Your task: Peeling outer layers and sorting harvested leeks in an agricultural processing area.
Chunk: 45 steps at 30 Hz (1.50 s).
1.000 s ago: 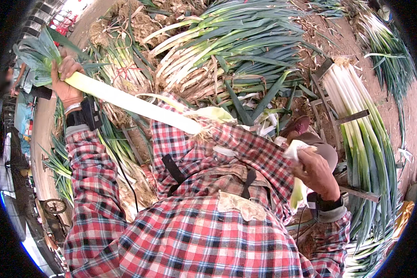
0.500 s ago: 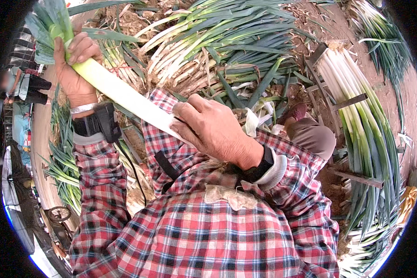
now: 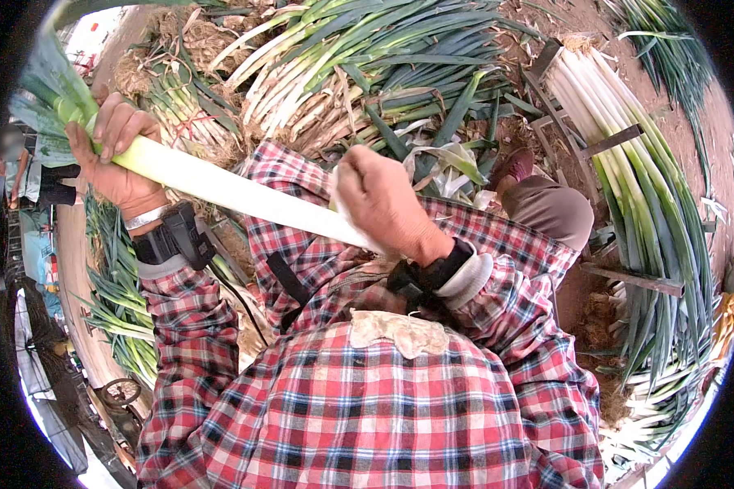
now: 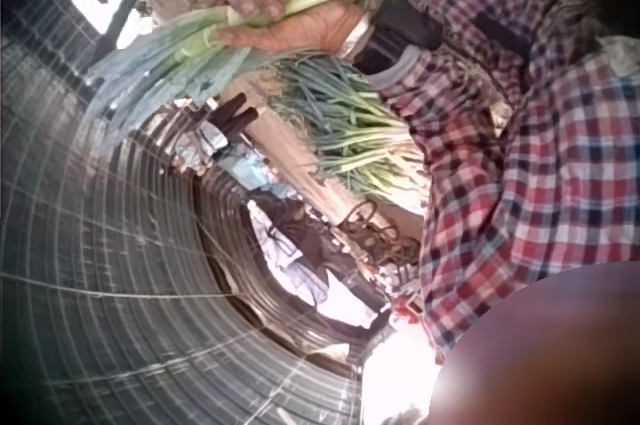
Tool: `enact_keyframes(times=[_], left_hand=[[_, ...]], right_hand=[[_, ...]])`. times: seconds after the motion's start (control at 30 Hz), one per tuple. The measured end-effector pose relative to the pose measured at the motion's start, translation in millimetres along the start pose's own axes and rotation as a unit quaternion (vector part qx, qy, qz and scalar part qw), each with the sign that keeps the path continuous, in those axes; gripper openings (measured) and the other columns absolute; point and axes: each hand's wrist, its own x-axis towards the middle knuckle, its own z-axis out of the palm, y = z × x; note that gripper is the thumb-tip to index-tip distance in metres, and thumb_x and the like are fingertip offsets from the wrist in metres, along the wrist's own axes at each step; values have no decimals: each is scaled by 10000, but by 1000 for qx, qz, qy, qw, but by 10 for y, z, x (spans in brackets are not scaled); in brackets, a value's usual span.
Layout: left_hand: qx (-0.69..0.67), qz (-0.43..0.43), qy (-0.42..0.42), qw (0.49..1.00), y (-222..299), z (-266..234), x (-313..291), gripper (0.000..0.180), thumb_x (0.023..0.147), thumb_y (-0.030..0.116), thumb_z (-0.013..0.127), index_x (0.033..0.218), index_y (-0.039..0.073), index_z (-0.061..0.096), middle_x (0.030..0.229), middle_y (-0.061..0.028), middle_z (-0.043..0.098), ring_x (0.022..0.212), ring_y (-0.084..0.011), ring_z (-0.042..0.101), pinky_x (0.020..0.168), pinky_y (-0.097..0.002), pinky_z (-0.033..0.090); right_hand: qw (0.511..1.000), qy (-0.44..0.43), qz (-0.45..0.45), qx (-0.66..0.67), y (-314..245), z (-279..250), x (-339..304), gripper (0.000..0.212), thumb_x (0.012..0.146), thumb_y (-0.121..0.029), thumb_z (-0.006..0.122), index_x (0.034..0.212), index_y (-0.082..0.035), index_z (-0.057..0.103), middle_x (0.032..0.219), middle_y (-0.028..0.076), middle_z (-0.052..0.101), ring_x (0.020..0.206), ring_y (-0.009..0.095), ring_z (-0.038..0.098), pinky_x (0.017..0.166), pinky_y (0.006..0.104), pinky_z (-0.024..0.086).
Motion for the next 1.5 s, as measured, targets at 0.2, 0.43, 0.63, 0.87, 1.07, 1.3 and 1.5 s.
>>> enact_keyframes(times=[0.2,0.43,0.63,0.87,1.07,1.3,1.5], left_hand=[[33,48,21,998,239,-237,13,462,897,166,657,1210,-128,488,709,8,436,536,-73,462,565,-251,432],[43,71,75,994,700,-318,-67,371,866,135,704,1099,-63,494,673,24,431,552,-70,465,582,-251,430],[-12,112,-1,994,597,-317,-128,432,855,134,685,1154,-88,466,652,27,436,505,-71,492,529,-237,457],[157,92,170,968,506,68,-22,700,753,346,838,1290,11,538,894,-73,559,909,-209,573,881,-395,497],[89,98,272,953,632,-267,-257,457,802,404,792,932,51,533,814,-59,520,757,-167,521,694,-317,487],[132,123,251,951,523,-180,-388,484,888,497,669,850,47,492,764,-38,453,733,-162,468,643,-307,434],[150,120,283,940,433,-244,-520,462,806,478,770,866,79,545,793,-15,524,726,-147,525,664,-311,479]], right_hand=[[780,86,150,601,267,-416,-100,243,1018,-173,410,1004,8,572,969,154,667,831,263,691,865,448,556],[965,31,117,-232,978,-1112,-485,258,968,-255,525,897,-8,549,854,157,607,679,336,603,677,435,473],[995,-64,-69,-27,111,-687,-221,444,923,-348,642,1207,-11,587,1116,199,618,994,357,628,832,423,494],[979,-6,-174,-107,-81,-191,-112,425,875,-247,713,1229,-40,602,945,111,615,830,315,605,729,393,478],[945,76,-243,-207,60,-7,-143,349,863,-273,702,1137,-69,633,856,60,568,748,235,571,668,355,427],[941,-4,-215,-261,253,161,21,146,911,-224,639,968,-89,640,784,39,552,690,245,565,688,351,429],[953,16,-262,-150,28,423,168,207,892,-277,666,935,-86,598,901,73,548,831,255,561,716,361,450]])
